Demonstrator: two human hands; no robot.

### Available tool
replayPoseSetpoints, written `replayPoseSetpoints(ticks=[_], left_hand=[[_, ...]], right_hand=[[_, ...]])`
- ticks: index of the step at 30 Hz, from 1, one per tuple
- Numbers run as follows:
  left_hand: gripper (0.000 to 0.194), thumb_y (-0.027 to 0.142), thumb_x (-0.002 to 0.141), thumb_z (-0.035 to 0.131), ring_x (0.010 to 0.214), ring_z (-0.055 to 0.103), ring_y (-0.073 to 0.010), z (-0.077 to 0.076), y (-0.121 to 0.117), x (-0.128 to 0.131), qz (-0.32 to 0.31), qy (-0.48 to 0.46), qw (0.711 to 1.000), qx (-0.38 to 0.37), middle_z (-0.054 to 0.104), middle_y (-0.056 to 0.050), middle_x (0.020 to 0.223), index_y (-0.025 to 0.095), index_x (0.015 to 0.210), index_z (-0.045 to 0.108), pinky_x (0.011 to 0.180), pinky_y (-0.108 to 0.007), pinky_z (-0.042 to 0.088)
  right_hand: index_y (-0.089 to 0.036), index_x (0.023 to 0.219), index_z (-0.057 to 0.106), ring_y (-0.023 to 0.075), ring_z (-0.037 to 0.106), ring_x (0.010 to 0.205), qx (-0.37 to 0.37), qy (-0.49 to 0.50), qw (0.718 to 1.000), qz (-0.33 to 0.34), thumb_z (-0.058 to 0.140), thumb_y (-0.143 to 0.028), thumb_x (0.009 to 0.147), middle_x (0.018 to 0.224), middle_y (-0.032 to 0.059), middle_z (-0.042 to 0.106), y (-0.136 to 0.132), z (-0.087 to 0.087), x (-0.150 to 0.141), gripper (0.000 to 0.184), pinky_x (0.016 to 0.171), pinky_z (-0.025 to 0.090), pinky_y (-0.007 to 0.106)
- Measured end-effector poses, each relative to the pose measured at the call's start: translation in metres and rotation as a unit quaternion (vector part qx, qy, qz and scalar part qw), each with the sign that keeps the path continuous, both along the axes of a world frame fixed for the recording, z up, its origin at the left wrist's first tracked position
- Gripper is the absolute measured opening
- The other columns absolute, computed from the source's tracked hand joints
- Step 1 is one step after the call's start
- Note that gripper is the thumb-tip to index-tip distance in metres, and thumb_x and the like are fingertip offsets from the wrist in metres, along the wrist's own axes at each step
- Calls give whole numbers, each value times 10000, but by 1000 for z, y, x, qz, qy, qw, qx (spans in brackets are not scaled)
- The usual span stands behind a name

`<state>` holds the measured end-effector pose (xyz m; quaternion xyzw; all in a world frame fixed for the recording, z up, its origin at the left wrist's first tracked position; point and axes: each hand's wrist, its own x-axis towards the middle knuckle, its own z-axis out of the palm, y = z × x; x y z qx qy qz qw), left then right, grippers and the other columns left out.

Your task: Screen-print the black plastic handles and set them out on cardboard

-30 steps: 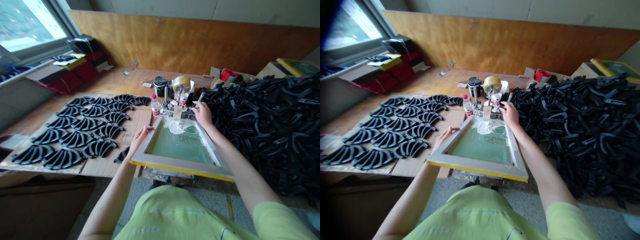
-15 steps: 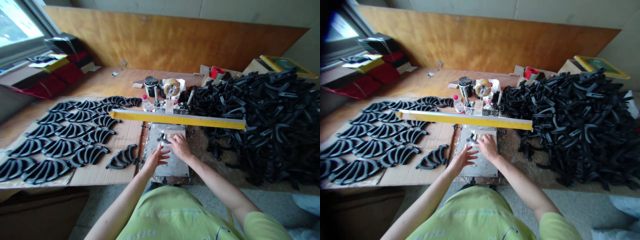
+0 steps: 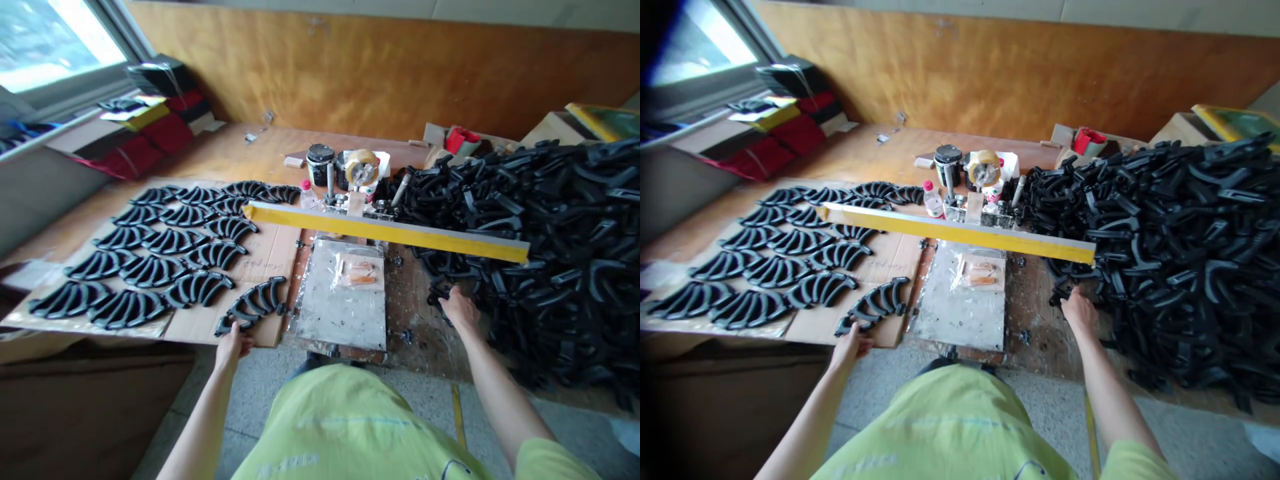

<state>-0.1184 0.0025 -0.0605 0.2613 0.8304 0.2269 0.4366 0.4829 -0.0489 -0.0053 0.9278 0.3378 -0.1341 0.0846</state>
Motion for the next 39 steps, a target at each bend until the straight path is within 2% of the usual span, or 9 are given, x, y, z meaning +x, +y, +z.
replayPoseSetpoints(ticks=[4, 8, 11, 17, 20, 23, 28, 32, 39], left_hand=[[491, 573, 829, 383, 519, 630, -222, 9, 12, -8, -34, 9, 998, -47, 648, -116, 552, 150, 678, 580, 433, -293, 489], [485, 618, 784, 444, 373, 511, -171, 42, 30, 5, -123, 48, 991, -14, 553, -40, 419, 169, 647, 564, 371, -253, 400], [473, 614, 813, 430, 367, 466, -118, 92, 53, 52, -194, -7, 967, 164, 551, 11, 465, 168, 760, 576, 376, -208, 356], [584, 623, 873, 372, 446, 513, -79, 215, 99, 163, -231, -212, 849, 425, 600, 21, 609, 163, 1199, 523, 468, -180, 419], [602, 617, 902, 294, 457, 509, -81, 241, 104, 187, -233, -269, 821, 447, 588, 11, 606, 141, 1176, 539, 468, -183, 417], [593, 606, 903, 322, 476, 509, -82, 221, 88, 182, -214, -268, 833, 434, 589, 16, 631, 156, 1241, 510, 483, -189, 423], [458, 518, 891, 432, 609, 576, -128, 114, 33, 120, -191, -81, 929, 308, 642, -21, 749, 180, 1144, 608, 576, -241, 472], [314, 389, 885, 482, 850, 626, -186, 44, -5, 64, -148, 161, 952, 215, 656, -82, 1037, 195, 1065, 651, 778, -313, 492], [356, 375, 912, 454, 1063, 578, -191, 10, -11, 32, -129, 282, 938, 157, 553, -85, 1254, 246, 1219, 581, 877, -302, 471]], right_hand=[[-171, 1186, 560, 275, 607, 1004, 175, 4, 982, 76, 511, -311, 868, 1057, 157, 659, 13, 1, -31, 351, 828, 454, 384], [-191, 1108, 634, 227, 565, 1036, 342, 113, 870, 337, 495, -246, 883, 1095, 93, 661, 53, 16, -102, 270, 935, 415, 355], [-204, 1075, 671, 221, 545, 1016, 342, 149, 814, 446, 491, -184, 884, 1059, 72, 668, 82, 18, -153, 264, 931, 405, 359], [-173, 1076, 696, 211, 515, 1002, 298, 114, 818, 478, 420, -148, 908, 1021, 91, 637, 103, 11, -186, 324, 894, 406, 319], [-190, 1141, 670, 217, 498, 1058, 280, 95, 810, 506, 417, -141, 908, 1116, 85, 627, 99, 14, -178, 347, 931, 394, 336], [-186, 1242, 608, 233, 448, 1174, 305, 77, 792, 523, 390, -111, 907, 1242, 92, 584, 87, 18, -169, 407, 1005, 363, 376], [-167, 1120, 666, 220, 530, 1060, 367, 150, 756, 521, 403, -189, 939, 1084, 102, 650, 76, 24, -186, 320, 970, 425, 381], [-184, 1094, 675, 202, 560, 1011, 318, 251, 712, 574, 435, -194, 933, 1049, 81, 667, 98, 23, -264, 289, 949, 440, 360], [-212, 1245, 614, 184, 590, 1053, 67, 260, 755, 598, 512, -279, 912, 1146, 96, 647, 151, -11, -406, 355, 957, 408, 281]])
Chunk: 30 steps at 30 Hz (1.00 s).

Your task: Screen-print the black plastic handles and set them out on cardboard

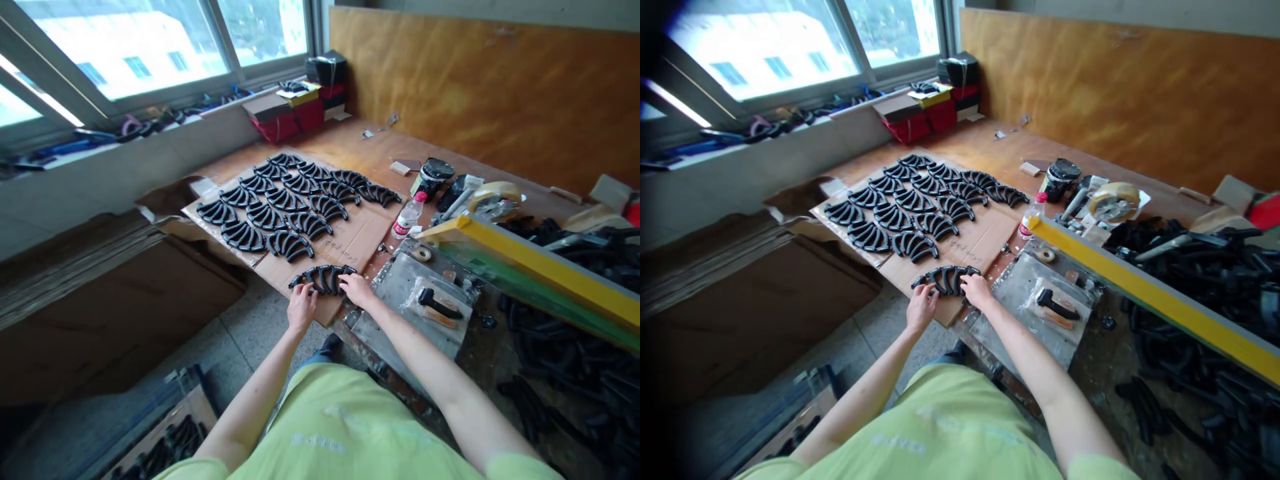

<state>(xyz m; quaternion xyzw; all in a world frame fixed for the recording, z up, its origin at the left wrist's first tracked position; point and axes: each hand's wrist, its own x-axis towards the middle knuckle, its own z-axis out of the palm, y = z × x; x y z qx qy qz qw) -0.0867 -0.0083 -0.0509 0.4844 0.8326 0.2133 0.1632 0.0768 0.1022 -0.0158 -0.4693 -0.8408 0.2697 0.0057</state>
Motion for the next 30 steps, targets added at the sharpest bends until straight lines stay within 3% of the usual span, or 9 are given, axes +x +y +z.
replayPoseSetpoints(ticks=[4, 10, 15, 22, 27, 30], left_hand=[[407, 391, 921, 435, 1047, 576, -210, -6, 7, -3, -53, 21, 998, -12, 602, -90, 1190, 235, 1279, 549, 931, -314, 435], [436, 434, 924, 403, 914, 603, -212, -2, 13, -6, -94, 51, 994, -39, 622, -85, 1058, 249, 1283, 565, 850, -310, 445], [426, 468, 910, 417, 888, 631, -199, -1, 20, -4, -58, 11, 995, -76, 588, -75, 1085, 273, 1256, 572, 735, -288, 470], [446, 560, 856, 471, 914, 642, -241, 2, 28, 0, -20, -31, 993, -116, 582, -81, 1102, 288, 1184, 603, 732, -329, 487], [458, 584, 830, 493, 901, 648, -259, 10, 35, 3, 7, -38, 988, -146, 596, -94, 1100, 266, 1128, 634, 743, -357, 492], [418, 529, 850, 488, 936, 645, -250, 10, 37, 3, 3, -52, 989, -139, 617, -94, 1091, 246, 1116, 643, 782, -345, 483]], right_hand=[[-183, 1159, 673, 187, 603, 1037, -23, -41, 998, -30, 457, -364, 937, 1119, 126, 653, 9, -13, -17, 359, 930, 411, 258], [-177, 1015, 729, 201, 598, 1026, -20, -44, 998, -29, 460, -410, 926, 995, 115, 701, 6, -10, -19, 367, 902, 421, 260], [-152, 1141, 682, 190, 602, 1043, -22, -23, 996, -79, 549, -340, 881, 1099, 130, 676, 3, -14, -20, 347, 941, 409, 254], [-181, 1041, 721, 207, 605, 1044, -46, -18, 996, -77, 558, -365, 865, 1025, 98, 703, 0, -13, -21, 303, 937, 424, 274], [-143, 1267, 577, 240, 599, 1063, -72, -43, 990, -116, 627, -365, 796, 1178, 168, 589, -14, -12, -31, 523, 940, 435, 311], [-170, 1218, 578, 284, 562, 1111, -63, -73, 985, -146, 666, -384, 741, 1198, 167, 525, -22, -11, -42, 530, 856, 483, 342]])
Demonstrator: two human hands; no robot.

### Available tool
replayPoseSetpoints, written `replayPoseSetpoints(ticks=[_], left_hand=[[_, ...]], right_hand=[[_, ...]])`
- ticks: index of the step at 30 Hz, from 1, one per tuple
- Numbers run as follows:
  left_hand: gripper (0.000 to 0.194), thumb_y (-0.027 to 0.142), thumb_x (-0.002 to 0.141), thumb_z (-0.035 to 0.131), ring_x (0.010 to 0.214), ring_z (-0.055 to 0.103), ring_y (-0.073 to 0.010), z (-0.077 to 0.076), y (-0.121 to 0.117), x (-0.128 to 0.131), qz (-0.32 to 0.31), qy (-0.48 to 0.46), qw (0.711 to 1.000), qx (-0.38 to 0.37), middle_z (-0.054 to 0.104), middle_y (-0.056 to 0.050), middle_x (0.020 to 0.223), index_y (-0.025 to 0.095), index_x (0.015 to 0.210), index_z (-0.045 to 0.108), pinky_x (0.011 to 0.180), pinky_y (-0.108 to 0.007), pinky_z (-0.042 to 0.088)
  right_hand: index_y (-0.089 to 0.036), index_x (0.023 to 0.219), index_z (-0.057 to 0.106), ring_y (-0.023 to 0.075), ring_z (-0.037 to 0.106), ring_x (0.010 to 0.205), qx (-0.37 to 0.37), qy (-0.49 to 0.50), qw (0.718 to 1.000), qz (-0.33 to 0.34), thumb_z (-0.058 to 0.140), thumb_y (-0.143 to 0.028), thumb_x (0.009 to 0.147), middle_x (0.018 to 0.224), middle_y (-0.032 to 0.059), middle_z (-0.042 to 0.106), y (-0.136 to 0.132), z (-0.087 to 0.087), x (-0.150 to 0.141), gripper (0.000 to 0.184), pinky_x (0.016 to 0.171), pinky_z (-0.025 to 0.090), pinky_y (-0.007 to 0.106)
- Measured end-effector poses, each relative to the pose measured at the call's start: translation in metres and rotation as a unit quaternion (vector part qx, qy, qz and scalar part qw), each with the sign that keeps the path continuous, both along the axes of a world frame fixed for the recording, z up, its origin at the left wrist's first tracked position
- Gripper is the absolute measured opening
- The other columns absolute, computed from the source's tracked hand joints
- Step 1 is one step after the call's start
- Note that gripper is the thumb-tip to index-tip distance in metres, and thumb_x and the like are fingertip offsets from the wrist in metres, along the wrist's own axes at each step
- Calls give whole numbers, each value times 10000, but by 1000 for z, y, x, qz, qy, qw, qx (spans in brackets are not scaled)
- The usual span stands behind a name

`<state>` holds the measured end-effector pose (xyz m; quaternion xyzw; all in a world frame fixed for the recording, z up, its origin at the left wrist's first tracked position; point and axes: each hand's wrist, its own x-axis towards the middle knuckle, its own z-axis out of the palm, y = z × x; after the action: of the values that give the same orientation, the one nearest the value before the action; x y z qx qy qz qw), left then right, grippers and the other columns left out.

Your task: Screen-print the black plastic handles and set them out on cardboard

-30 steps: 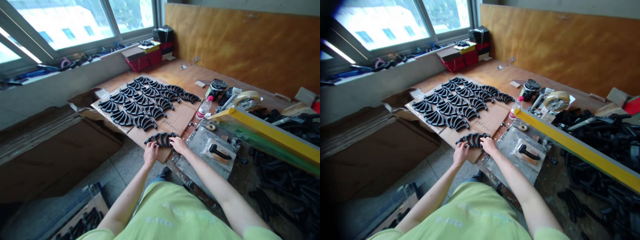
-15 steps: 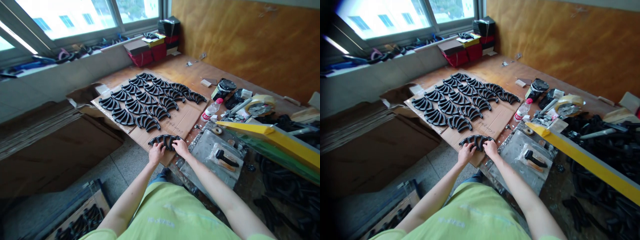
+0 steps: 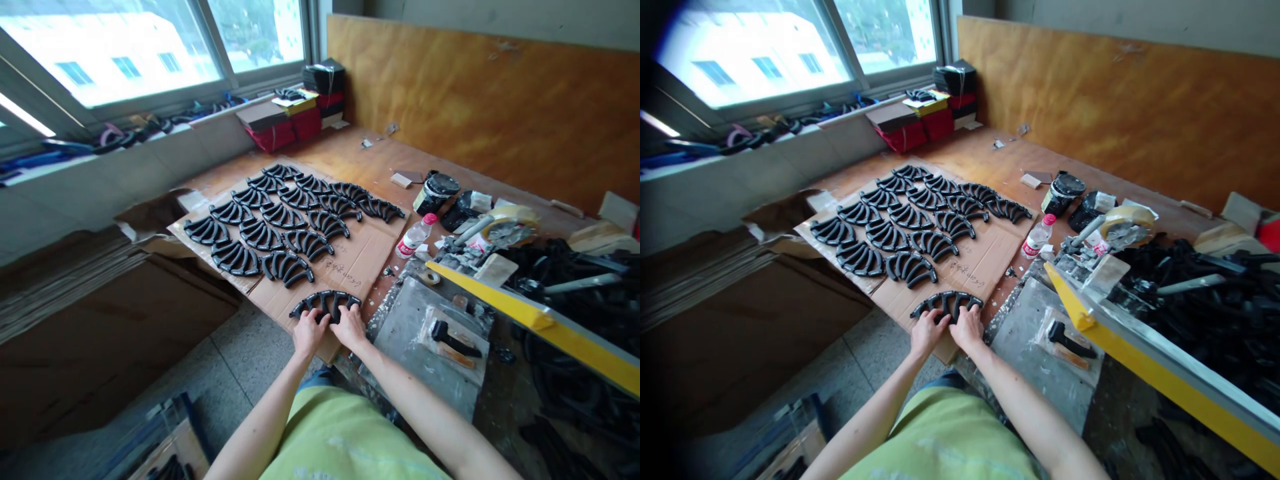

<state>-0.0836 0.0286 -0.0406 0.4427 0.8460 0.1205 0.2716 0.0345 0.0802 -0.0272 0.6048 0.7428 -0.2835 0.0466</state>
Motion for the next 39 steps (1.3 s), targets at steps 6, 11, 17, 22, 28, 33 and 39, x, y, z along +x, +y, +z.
replayPoseSetpoints(ticks=[6, 11, 17, 22, 28, 33, 39], left_hand=[[411, 445, 909, 399, 981, 646, -250, 2, 7, 1, -14, -22, 1000, 5, 659, -127, 1100, 206, 1147, 634, 851, -359, 463], [442, 450, 903, 423, 1019, 636, -249, 6, 8, 1, -24, -49, 999, 2, 640, -142, 1169, 189, 1224, 577, 872, -354, 461], [477, 436, 905, 429, 976, 643, -244, 6, -7, -2, -13, -101, 994, 38, 599, -123, 1207, 230, 1333, 474, 845, -369, 485], [414, 394, 912, 422, 1020, 619, -227, 1, -16, -5, 36, -135, 987, 74, 565, -118, 1253, 216, 1279, 487, 880, -365, 483], [314, 343, 920, 402, 1061, 609, -212, -2, -13, -1, 57, -169, 980, 90, 619, -119, 1178, 192, 1176, 501, 916, -354, 472], [297, 350, 945, 347, 1023, 601, -203, 2, -4, 0, -18, -134, 983, 123, 626, -109, 1114, 198, 1117, 536, 923, -355, 462], [369, 333, 977, 262, 1040, 561, -211, 26, 111, 0, -207, -14, 950, 235, 614, -101, 1127, 185, 1122, 567, 924, -374, 429]], right_hand=[[-154, 1124, 570, 301, 529, 1088, 102, -67, 991, 48, 673, -303, 751, 1185, 191, 517, 9, 0, -17, 414, 824, 486, 377], [-138, 1169, 544, 295, 530, 1032, 96, -92, 986, 104, 675, -292, 775, 1148, 204, 538, 20, 5, -15, 443, 810, 464, 378], [-249, 1352, 447, 337, 386, 1238, 119, -47, 976, 177, 636, -289, 818, 1372, 183, 427, 17, 10, -8, 568, 977, 349, 501], [-309, 1321, 486, 356, 313, 1303, 86, -6, 969, 231, 607, -248, 816, 1471, 138, 337, 9, 2, -17, 523, 986, 329, 562], [-253, 1177, 604, 377, 342, 1286, 64, -32, 977, 201, 383, -166, 902, 1414, 103, 438, 5, -2, -35, 363, 965, 318, 627], [-221, 1109, 636, 351, 369, 1270, 74, -9, 983, 169, 373, -160, 901, 1365, 109, 492, 15, 10, -29, 341, 995, 303, 587], [-260, 1143, 611, 256, 394, 1235, 147, 27, 989, 14, 389, -242, 933, 1389, 54, 469, 108, 27, -14, 306, 987, 332, 409]])
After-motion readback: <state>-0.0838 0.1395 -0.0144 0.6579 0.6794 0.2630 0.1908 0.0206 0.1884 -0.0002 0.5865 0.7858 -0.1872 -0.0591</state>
